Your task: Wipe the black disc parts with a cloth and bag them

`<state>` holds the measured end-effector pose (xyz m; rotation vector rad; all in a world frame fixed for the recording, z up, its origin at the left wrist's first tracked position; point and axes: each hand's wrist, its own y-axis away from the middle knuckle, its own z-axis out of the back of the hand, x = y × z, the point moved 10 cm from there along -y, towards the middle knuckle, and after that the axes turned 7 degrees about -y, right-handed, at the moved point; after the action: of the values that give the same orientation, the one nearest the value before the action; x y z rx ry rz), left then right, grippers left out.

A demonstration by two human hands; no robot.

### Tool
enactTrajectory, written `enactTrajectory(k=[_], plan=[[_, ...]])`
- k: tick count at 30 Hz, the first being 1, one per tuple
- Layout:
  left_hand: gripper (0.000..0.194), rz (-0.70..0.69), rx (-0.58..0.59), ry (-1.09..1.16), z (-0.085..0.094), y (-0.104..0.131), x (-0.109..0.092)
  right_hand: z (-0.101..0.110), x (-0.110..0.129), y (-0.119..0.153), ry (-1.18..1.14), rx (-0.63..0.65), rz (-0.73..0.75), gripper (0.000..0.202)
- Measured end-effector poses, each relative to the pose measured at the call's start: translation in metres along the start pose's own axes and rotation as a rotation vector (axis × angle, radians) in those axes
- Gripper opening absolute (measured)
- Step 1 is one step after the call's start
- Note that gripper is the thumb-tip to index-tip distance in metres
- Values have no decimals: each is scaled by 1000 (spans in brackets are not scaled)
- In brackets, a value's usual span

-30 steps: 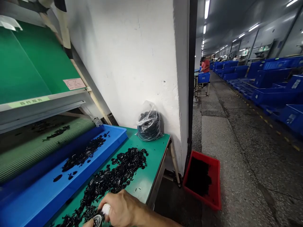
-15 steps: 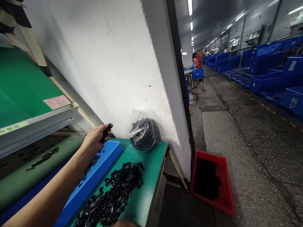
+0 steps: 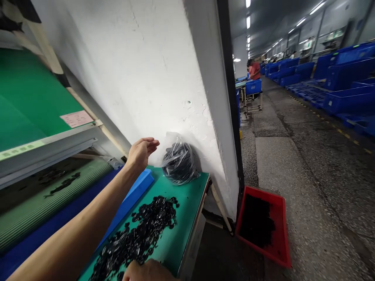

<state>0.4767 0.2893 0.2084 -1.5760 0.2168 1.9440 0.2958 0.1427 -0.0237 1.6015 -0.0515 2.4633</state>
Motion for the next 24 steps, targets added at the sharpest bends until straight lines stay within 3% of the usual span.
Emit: enactTrajectory(k=[1, 3, 10, 13, 15, 17, 21, 24], plan=[[16, -19, -30, -8, 14, 13, 2, 8, 1, 7, 0, -35, 14, 22], [15, -36, -78, -45, 47, 47, 11, 11, 15, 20, -39, 12, 168, 24], [15, 142, -99, -361, 165, 190, 75, 33, 8, 26, -153, -191, 228, 22], [17, 205, -74, -481, 199, 254, 93, 28, 18, 34, 15, -217, 300, 22], [20, 221, -86, -529, 212, 293, 102, 17, 31, 41, 159, -177, 369, 24], [24, 142, -30, -627, 205, 326, 107, 2, 42, 45, 274, -111, 413, 28], [33, -323, 294, -861, 138, 376, 101, -20, 58, 38, 462, -3, 387, 36], [31, -456, 354, -980, 119, 391, 108, -32, 64, 24, 629, 87, 325, 30]])
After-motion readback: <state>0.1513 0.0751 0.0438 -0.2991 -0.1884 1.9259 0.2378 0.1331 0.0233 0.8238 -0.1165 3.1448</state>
